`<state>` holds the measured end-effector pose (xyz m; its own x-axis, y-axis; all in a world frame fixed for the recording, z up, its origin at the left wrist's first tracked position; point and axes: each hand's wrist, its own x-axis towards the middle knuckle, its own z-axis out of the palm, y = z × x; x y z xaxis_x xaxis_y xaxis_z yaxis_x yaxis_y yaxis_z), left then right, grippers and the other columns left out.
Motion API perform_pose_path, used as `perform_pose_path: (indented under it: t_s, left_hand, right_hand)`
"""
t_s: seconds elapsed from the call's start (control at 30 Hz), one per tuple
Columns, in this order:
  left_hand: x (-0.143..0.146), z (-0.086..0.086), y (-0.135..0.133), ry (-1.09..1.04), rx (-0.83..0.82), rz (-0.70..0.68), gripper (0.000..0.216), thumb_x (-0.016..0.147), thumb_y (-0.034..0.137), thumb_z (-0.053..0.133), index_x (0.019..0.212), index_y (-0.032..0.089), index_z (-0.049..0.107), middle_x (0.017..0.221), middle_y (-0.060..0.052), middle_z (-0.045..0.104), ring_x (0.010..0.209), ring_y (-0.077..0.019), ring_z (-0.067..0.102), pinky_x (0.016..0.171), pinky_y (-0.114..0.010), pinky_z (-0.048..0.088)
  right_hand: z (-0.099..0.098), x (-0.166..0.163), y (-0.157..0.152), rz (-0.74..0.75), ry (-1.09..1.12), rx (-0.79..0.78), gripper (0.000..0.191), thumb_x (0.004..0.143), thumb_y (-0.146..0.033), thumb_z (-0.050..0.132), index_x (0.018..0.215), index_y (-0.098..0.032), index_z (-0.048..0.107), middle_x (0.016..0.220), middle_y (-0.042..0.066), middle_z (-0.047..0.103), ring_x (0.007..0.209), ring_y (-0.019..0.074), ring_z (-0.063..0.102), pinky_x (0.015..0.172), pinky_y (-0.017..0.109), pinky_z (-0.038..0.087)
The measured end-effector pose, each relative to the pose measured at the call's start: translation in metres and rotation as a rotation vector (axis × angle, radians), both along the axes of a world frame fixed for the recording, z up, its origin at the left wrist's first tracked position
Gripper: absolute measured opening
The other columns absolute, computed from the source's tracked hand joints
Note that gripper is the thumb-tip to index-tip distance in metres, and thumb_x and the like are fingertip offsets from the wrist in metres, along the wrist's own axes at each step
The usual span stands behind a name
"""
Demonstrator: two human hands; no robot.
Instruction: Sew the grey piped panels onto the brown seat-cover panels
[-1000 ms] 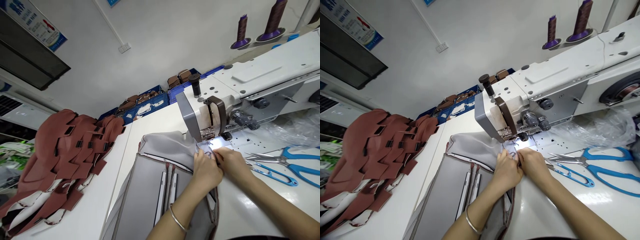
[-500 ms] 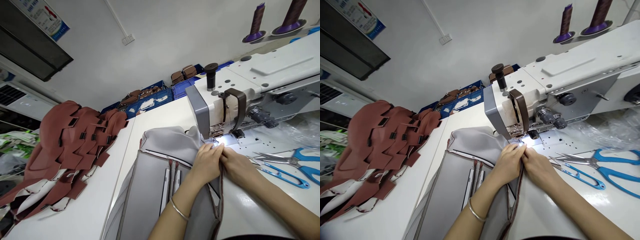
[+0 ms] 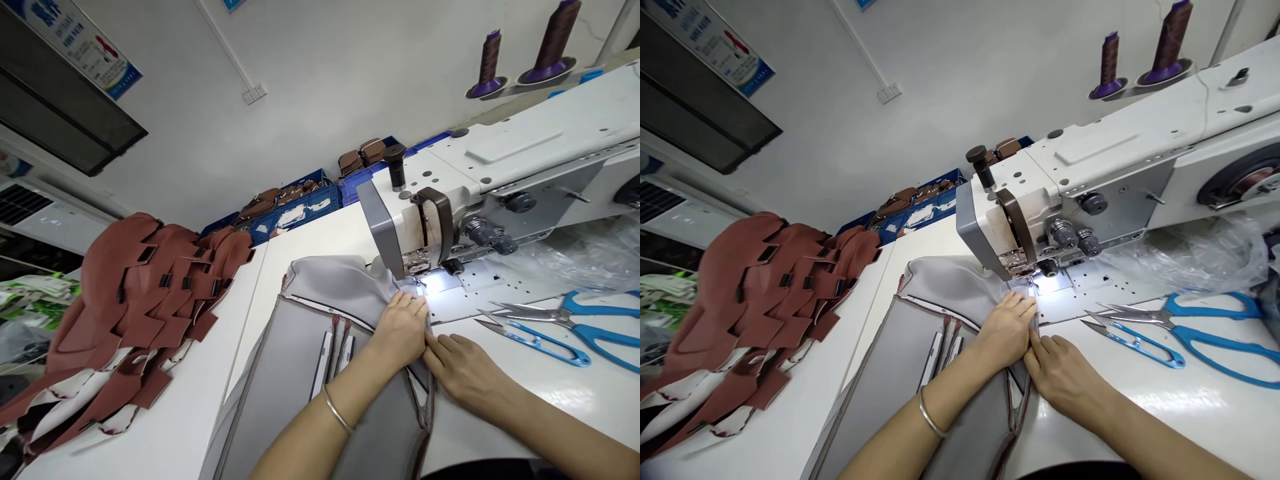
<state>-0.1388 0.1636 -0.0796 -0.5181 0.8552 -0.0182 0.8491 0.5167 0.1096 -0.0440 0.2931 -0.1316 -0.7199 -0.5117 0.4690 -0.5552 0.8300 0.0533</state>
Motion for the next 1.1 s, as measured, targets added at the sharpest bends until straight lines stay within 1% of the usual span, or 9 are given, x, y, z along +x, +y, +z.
perform_pose_path:
  t_s: [0.07, 0.17, 0.33, 0.43, 0.57, 0.73, 0.87, 1.0, 1.1]
  left_hand:
    - [0.001, 0.003, 0.001, 0.015, -0.023, -0.008, 0.029, 0.086, 0.015, 0.044, 0.111, 0.009, 0.058, 0.122, -0.010, 0.058, 0.117, -0.0247, 0.046, 0.112, -0.037, 0.027]
    - [0.002, 0.003, 0.004, 0.034, -0.024, -0.006, 0.030, 0.088, 0.018, 0.044, 0.113, 0.009, 0.057, 0.122, -0.010, 0.057, 0.118, -0.0255, 0.045, 0.112, -0.038, 0.027]
    - [-0.001, 0.001, 0.008, 0.049, 0.027, -0.015, 0.031, 0.090, 0.024, 0.045, 0.112, 0.008, 0.058, 0.115, -0.009, 0.059, 0.115, -0.0249, 0.046, 0.113, -0.038, 0.026]
    - [-0.004, 0.003, 0.009, 0.036, 0.052, -0.006, 0.032, 0.090, 0.027, 0.046, 0.113, 0.008, 0.058, 0.113, -0.008, 0.059, 0.114, -0.0247, 0.046, 0.112, -0.038, 0.028]
    - [-0.007, 0.006, 0.011, 0.031, 0.079, 0.013, 0.033, 0.089, 0.030, 0.047, 0.110, 0.009, 0.060, 0.108, -0.009, 0.060, 0.109, -0.0249, 0.047, 0.107, -0.038, 0.034]
    - [-0.010, 0.006, 0.010, 0.062, 0.087, 0.018, 0.039, 0.088, 0.030, 0.048, 0.118, 0.005, 0.058, 0.116, -0.009, 0.060, 0.116, -0.0263, 0.044, 0.109, -0.038, 0.032]
    - [-0.013, 0.008, 0.011, 0.067, 0.060, 0.034, 0.039, 0.088, 0.030, 0.049, 0.116, 0.005, 0.060, 0.119, -0.010, 0.060, 0.116, -0.0264, 0.044, 0.106, -0.039, 0.034]
    - [-0.014, 0.010, 0.012, 0.077, 0.008, 0.042, 0.035, 0.087, 0.028, 0.049, 0.110, 0.006, 0.063, 0.114, -0.012, 0.061, 0.112, -0.0266, 0.048, 0.101, -0.040, 0.038]
    - [-0.014, 0.007, 0.012, 0.113, -0.001, 0.067, 0.034, 0.087, 0.027, 0.048, 0.107, 0.004, 0.063, 0.113, -0.015, 0.062, 0.113, -0.0274, 0.048, 0.102, -0.041, 0.038]
  right_hand:
    - [0.002, -0.001, 0.007, 0.021, -0.002, 0.024, 0.019, 0.079, -0.003, 0.047, 0.085, -0.011, 0.063, 0.089, 0.016, 0.064, 0.066, 0.0224, 0.050, 0.060, 0.035, 0.042]
    - [0.001, -0.001, 0.019, 0.043, -0.003, 0.074, 0.019, 0.080, -0.002, 0.046, 0.086, -0.011, 0.062, 0.084, 0.015, 0.063, 0.066, 0.0226, 0.051, 0.060, 0.035, 0.042]
    - [-0.007, -0.003, 0.032, 0.063, 0.029, 0.053, 0.019, 0.082, -0.003, 0.044, 0.090, -0.009, 0.060, 0.086, 0.015, 0.062, 0.066, 0.0217, 0.051, 0.061, 0.035, 0.042]
    - [-0.008, -0.007, 0.033, 0.065, 0.032, 0.051, 0.023, 0.083, -0.002, 0.042, 0.097, -0.006, 0.060, 0.087, 0.016, 0.062, 0.067, 0.0217, 0.052, 0.061, 0.035, 0.042]
    - [-0.008, -0.012, 0.033, 0.042, 0.047, 0.020, 0.024, 0.083, -0.002, 0.041, 0.097, -0.005, 0.060, 0.089, 0.017, 0.062, 0.067, 0.0216, 0.052, 0.060, 0.035, 0.042]
    - [-0.014, -0.019, 0.033, 0.006, 0.045, 0.019, 0.025, 0.084, -0.002, 0.039, 0.097, -0.005, 0.060, 0.101, 0.021, 0.063, 0.068, 0.0221, 0.052, 0.060, 0.036, 0.041]
    - [-0.017, -0.027, 0.037, 0.045, 0.058, 0.051, 0.024, 0.083, -0.003, 0.040, 0.095, -0.007, 0.060, 0.103, 0.021, 0.063, 0.065, 0.0202, 0.051, 0.058, 0.035, 0.040]
    - [-0.015, -0.033, 0.037, 0.033, 0.067, 0.052, 0.023, 0.082, -0.002, 0.040, 0.092, -0.008, 0.060, 0.105, 0.023, 0.063, 0.065, 0.0208, 0.052, 0.056, 0.034, 0.041]
    - [-0.015, -0.036, 0.036, 0.026, 0.066, 0.049, 0.023, 0.084, -0.003, 0.038, 0.091, -0.008, 0.060, 0.106, 0.023, 0.063, 0.065, 0.0212, 0.053, 0.056, 0.034, 0.043]
